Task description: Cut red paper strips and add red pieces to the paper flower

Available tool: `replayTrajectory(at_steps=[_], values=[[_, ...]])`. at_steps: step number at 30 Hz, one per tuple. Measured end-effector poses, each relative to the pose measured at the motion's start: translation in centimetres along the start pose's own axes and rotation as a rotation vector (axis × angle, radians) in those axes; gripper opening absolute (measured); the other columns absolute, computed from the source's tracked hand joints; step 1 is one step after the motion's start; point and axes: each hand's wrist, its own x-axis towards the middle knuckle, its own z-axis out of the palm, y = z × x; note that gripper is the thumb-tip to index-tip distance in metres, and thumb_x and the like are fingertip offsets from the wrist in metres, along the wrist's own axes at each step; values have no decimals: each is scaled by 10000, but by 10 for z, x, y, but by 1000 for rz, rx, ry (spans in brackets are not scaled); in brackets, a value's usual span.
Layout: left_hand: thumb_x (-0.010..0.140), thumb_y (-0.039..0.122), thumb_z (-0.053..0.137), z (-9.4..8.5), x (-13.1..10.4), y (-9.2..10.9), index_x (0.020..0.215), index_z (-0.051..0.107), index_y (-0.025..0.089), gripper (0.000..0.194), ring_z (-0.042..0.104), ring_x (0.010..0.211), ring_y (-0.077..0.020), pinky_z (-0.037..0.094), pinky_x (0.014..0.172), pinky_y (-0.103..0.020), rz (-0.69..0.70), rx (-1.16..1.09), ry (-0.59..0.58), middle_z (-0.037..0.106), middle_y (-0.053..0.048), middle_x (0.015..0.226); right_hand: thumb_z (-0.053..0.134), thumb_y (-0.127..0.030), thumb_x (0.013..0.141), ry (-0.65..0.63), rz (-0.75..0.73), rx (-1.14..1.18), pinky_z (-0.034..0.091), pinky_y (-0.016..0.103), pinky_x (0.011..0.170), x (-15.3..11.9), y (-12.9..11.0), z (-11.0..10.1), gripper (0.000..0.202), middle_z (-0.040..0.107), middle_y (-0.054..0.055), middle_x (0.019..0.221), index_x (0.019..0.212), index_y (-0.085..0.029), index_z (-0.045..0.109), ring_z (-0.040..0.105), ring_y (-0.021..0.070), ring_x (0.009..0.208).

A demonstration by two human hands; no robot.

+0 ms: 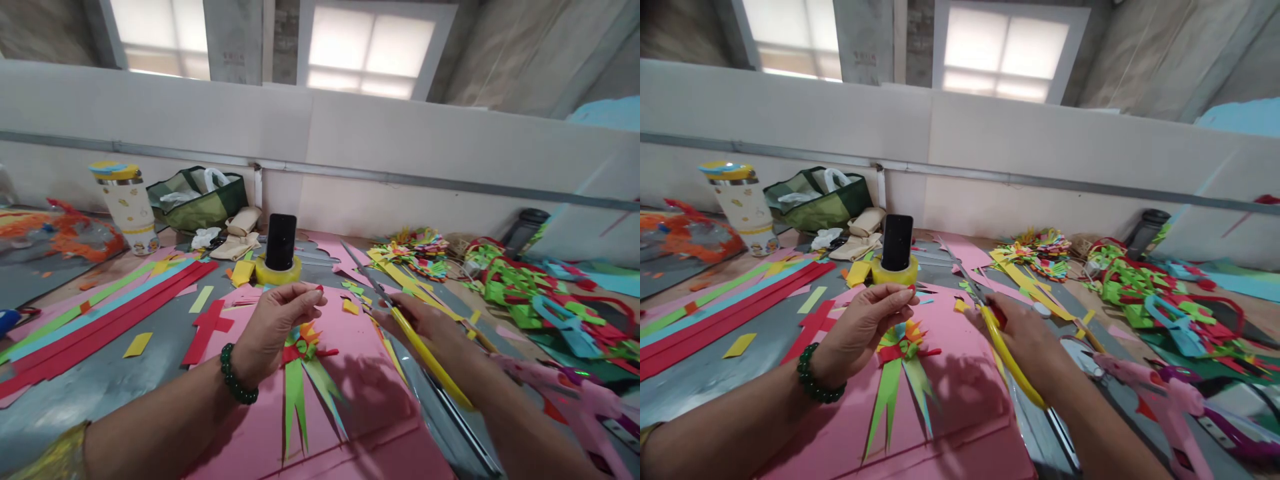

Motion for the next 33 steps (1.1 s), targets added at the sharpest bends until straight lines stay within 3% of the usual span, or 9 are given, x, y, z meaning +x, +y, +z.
replayTrajectory(at_steps=[3, 7, 11, 14, 16, 18, 20, 22, 33], values=[[657, 305, 794, -3, 1, -1, 695, 715, 155, 173, 597, 640, -79, 464, 650, -180, -34, 59, -35, 699, -19, 733, 401, -450, 884, -170, 202, -351, 421, 333, 625, 12, 18, -6, 360, 696, 124, 943, 1006, -188, 616, 645, 290, 852], [684, 337, 772, -6, 2, -3, 711, 720, 153, 193, 612, 668, -103, 476, 680, -207, -99, 120, -106, 704, -35, 749, 528, -198, 757, -304, 230, -418, 439, 358, 684, 19, 38, 5, 279, 689, 191, 1035, 994, -121, 652, 643, 332, 948], [696, 355, 762, -7, 1, -6, 738, 734, 153, 208, 618, 690, -114, 476, 690, -212, -135, 167, -142, 715, -50, 775, 610, -148, 679, -334, 209, -373, 455, 361, 705, 18, 44, 9, 298, 705, 184, 995, 967, -116, 680, 645, 335, 946], [704, 350, 756, -7, 0, -8, 740, 740, 158, 196, 617, 684, -113, 472, 689, -212, -152, 195, -150, 719, -53, 782, 620, -173, 713, -239, 191, -347, 458, 407, 751, 13, 32, 2, 346, 694, 194, 1020, 1052, -118, 663, 631, 347, 970], [717, 358, 744, -7, -1, -10, 751, 743, 161, 200, 619, 692, -117, 471, 694, -216, -149, 236, -165, 720, -56, 786, 559, -248, 812, -136, 107, -216, 470, 379, 773, 8, 17, 1, 348, 684, 147, 1057, 1146, -164, 613, 630, 284, 978], [732, 370, 731, -6, -1, -11, 758, 744, 161, 211, 619, 704, -126, 469, 695, -223, -130, 295, -198, 719, -59, 788, 502, -351, 880, -24, -73, 171, 496, 309, 741, 4, 0, 6, 300, 682, 85, 1031, 1122, -201, 595, 638, 202, 925], [751, 367, 713, -5, -2, -13, 748, 742, 158, 212, 612, 701, -129, 463, 683, -224, -108, 357, -236, 714, -59, 776, 569, -396, 847, 51, -221, 599, 515, 282, 701, 1, -14, 17, 271, 674, 56, 972, 1027, -197, 604, 640, 168, 856], [771, 349, 695, -4, -3, -15, 734, 739, 155, 203, 597, 677, -123, 452, 661, -218, -99, 404, -262, 701, -51, 747, 652, -342, 791, 69, -273, 822, 521, 276, 681, -1, -23, 28, 218, 662, 36, 907, 943, -189, 619, 633, 148, 799], [766, 355, 706, -3, -7, -18, 795, 752, 146, 216, 607, 729, -131, 468, 703, -210, -279, 280, -272, 706, -83, 835, 663, -204, 754, 104, -224, 968, 512, 259, 664, -5, -26, 39, 44, 640, 3, 784, 791, -181, 660, 595, 120, 735]])
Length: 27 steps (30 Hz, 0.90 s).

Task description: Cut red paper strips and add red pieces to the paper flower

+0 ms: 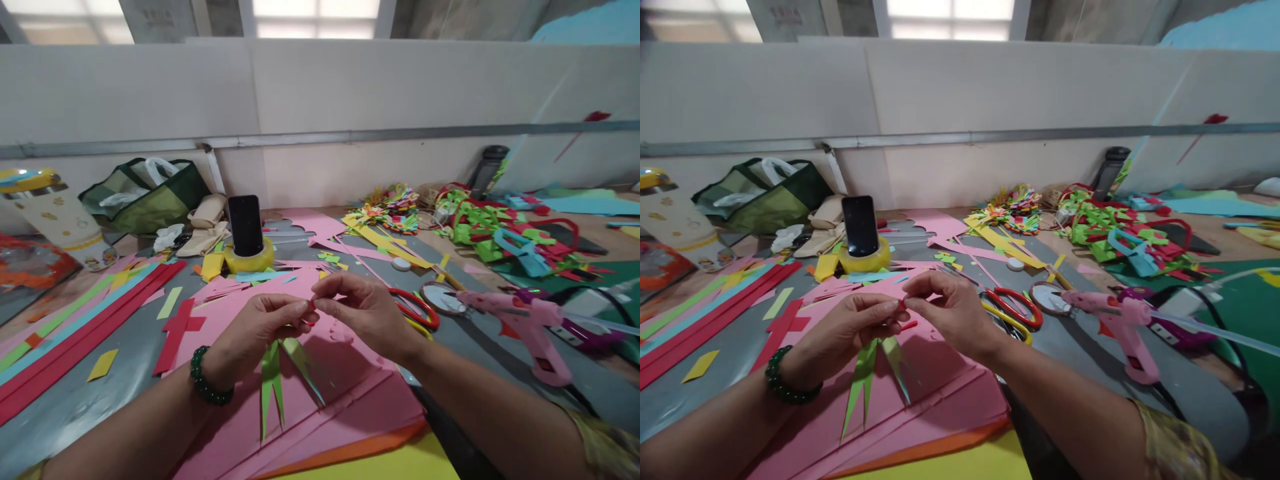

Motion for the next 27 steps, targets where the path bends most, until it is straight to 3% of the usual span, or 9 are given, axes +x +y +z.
replayTrajectory(at_steps=[16, 23, 27], values=[[740, 299, 733, -1, 2, -2, 807, 756, 161, 155, 594, 703, -112, 454, 679, -196, 6, -7, 1, 691, -47, 768, 663, -276, 774, 21, 16, 18, 517, 269, 657, -4, 3, 4, 100, 642, 12, 794, 822, -189, 652, 607, 133, 734], [685, 238, 749, 9, -3, 3, 673, 723, 152, 90, 586, 615, -130, 447, 592, -214, 288, 297, 194, 686, -34, 661, 689, -360, 766, -18, 109, 137, 524, 260, 634, -4, 3, 8, 222, 631, 7, 807, 886, -184, 629, 611, 124, 714], [700, 226, 735, 9, -3, 3, 659, 704, 150, 91, 571, 598, -124, 443, 575, -210, 304, 313, 217, 666, -23, 637, 734, -296, 720, -25, 133, 224, 530, 274, 693, -3, 6, 10, 211, 641, -4, 807, 868, -182, 636, 633, 126, 743]])
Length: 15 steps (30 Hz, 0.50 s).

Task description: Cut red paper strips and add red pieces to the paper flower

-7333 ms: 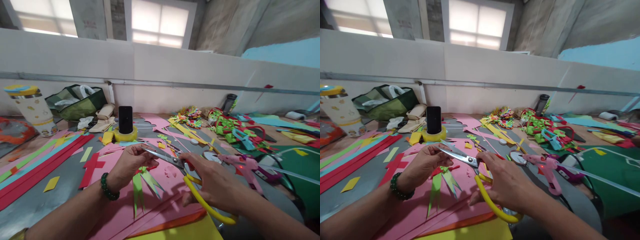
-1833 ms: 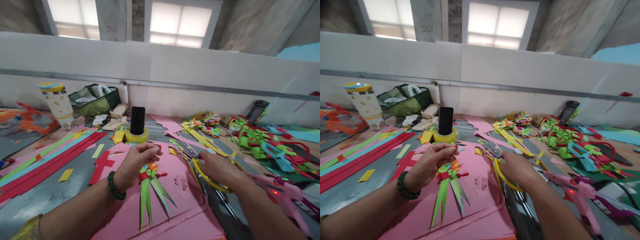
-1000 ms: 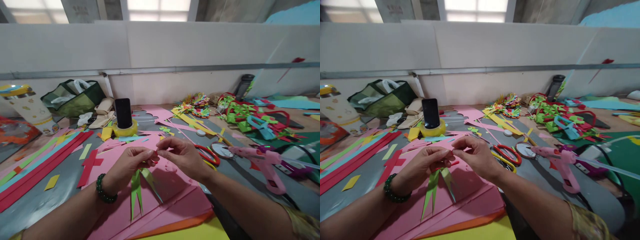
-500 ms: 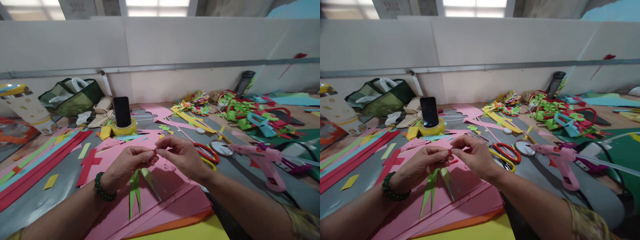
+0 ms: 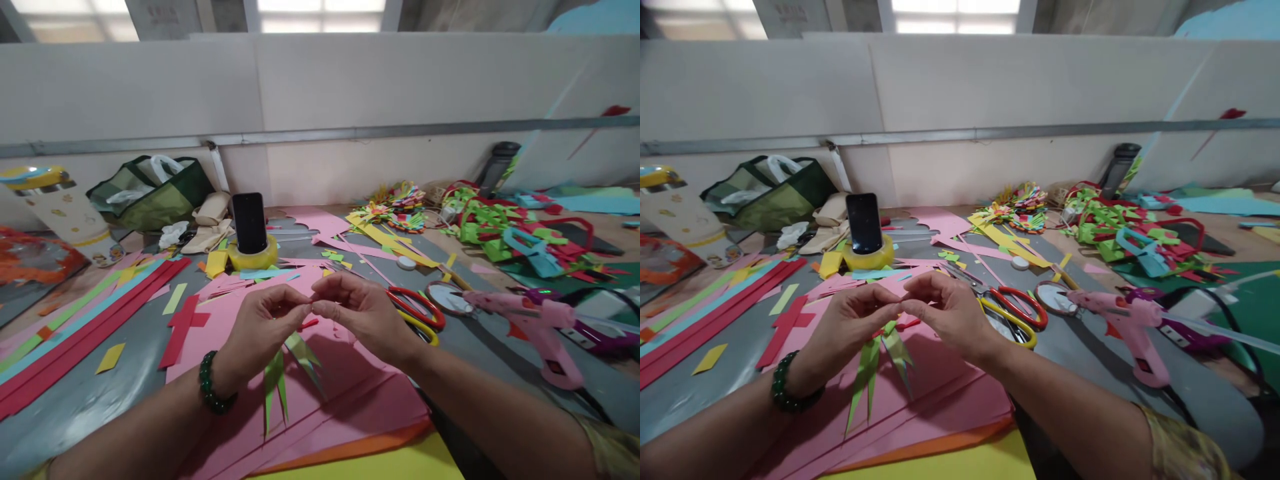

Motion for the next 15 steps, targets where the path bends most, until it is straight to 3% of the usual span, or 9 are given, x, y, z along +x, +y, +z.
replayTrajectory(at_steps=[10, 15], values=[[778, 286, 696, -6, 3, -3, 760, 682, 151, 137, 587, 648, -84, 457, 627, -176, -271, -330, -121, 657, -16, 752, 723, -226, 701, -10, 62, 52, 521, 263, 685, 1, -4, -4, 221, 669, -10, 782, 891, -181, 619, 647, 112, 724], [765, 301, 710, -5, 3, -3, 701, 627, 153, 181, 544, 579, -71, 427, 572, -171, -212, -245, -80, 593, 22, 633, 719, -233, 698, 33, 92, -7, 513, 259, 664, 2, -6, -6, 286, 678, -12, 739, 948, -179, 592, 648, 118, 705]])
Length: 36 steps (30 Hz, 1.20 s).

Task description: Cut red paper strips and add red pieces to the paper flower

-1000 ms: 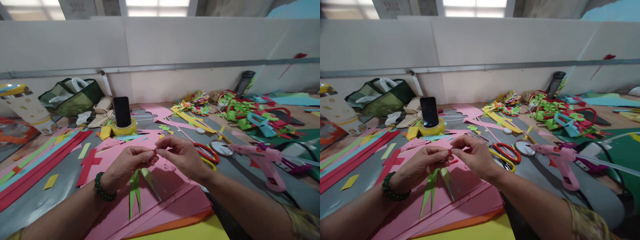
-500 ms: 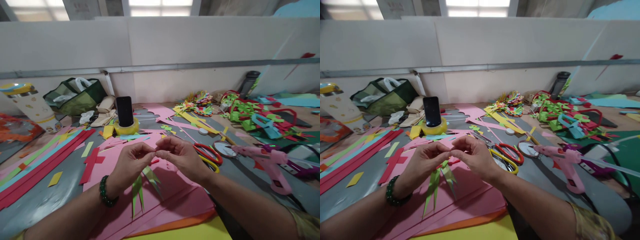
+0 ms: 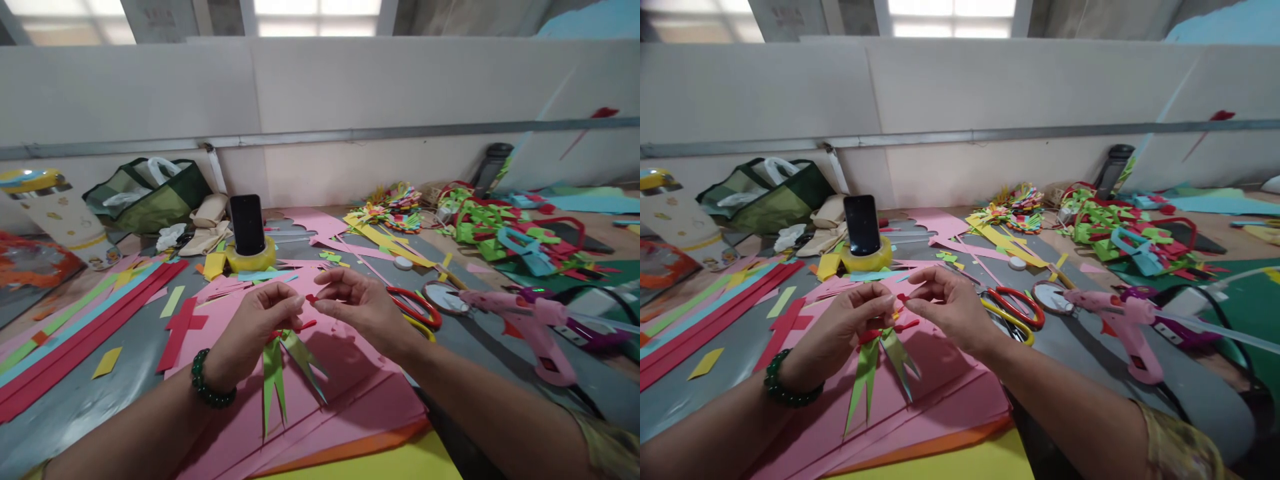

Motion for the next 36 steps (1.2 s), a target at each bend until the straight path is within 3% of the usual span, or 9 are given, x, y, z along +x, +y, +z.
replayTrajectory(at_steps=[4, 7, 12, 19, 24, 28, 31, 36], values=[[732, 297, 734, 2, -1, 0, 699, 667, 139, 175, 540, 592, -85, 423, 576, -185, 101, 168, 31, 629, 3, 632, 699, -222, 698, 58, -61, -97, 512, 251, 597, 0, 2, 1, 292, 662, -26, 697, 958, -185, 570, 638, 120, 639], [739, 293, 722, 3, -1, -1, 745, 725, 130, 163, 554, 614, -103, 433, 591, -202, 107, 241, 60, 665, -22, 649, 662, -185, 720, 109, -187, -224, 530, 259, 606, -1, 6, 3, 264, 652, -25, 697, 963, -192, 559, 641, 123, 636], [723, 289, 737, 3, 1, -3, 782, 740, 143, 157, 570, 649, -109, 462, 632, -212, 84, 161, 74, 688, -25, 711, 631, -154, 758, 123, -356, -350, 534, 235, 568, -7, 10, 7, 273, 661, -16, 737, 1010, -209, 544, 653, 122, 660], [773, 302, 701, 0, 2, -1, 696, 659, 138, 186, 520, 578, -53, 434, 570, -148, 83, 40, -43, 585, 30, 636, 673, -229, 747, 25, -155, -162, 509, 216, 514, -5, 4, 7, 266, 676, -9, 725, 983, -190, 558, 658, 121, 640], [774, 298, 700, 0, 2, 0, 703, 639, 133, 190, 529, 584, -51, 443, 570, -142, 113, 55, -39, 592, 26, 658, 703, -235, 720, -27, -20, -20, 505, 220, 555, -2, -1, 3, 291, 704, -7, 722, 968, -184, 560, 668, 121, 652], [765, 293, 709, -1, 4, -2, 695, 637, 138, 185, 545, 552, -50, 442, 539, -140, 116, 63, -13, 594, 33, 630, 693, -217, 720, -24, -32, -49, 493, 207, 519, -2, -2, 3, 288, 697, -15, 701, 968, -180, 552, 655, 111, 613], [738, 289, 734, -1, 4, -3, 671, 645, 140, 186, 560, 529, -59, 449, 519, -148, 95, 74, 29, 602, 34, 597, 662, -188, 736, 37, -152, -181, 499, 212, 513, -2, 3, 5, 257, 675, -20, 691, 966, -180, 547, 644, 111, 598], [713, 273, 752, 3, 1, -1, 805, 744, 128, 171, 632, 614, -108, 521, 615, -205, 65, 115, 49, 717, -39, 743, 610, -91, 761, 160, -533, -544, 536, 255, 675, -3, 14, 4, 304, 675, -18, 741, 1037, -194, 532, 663, 119, 673]])
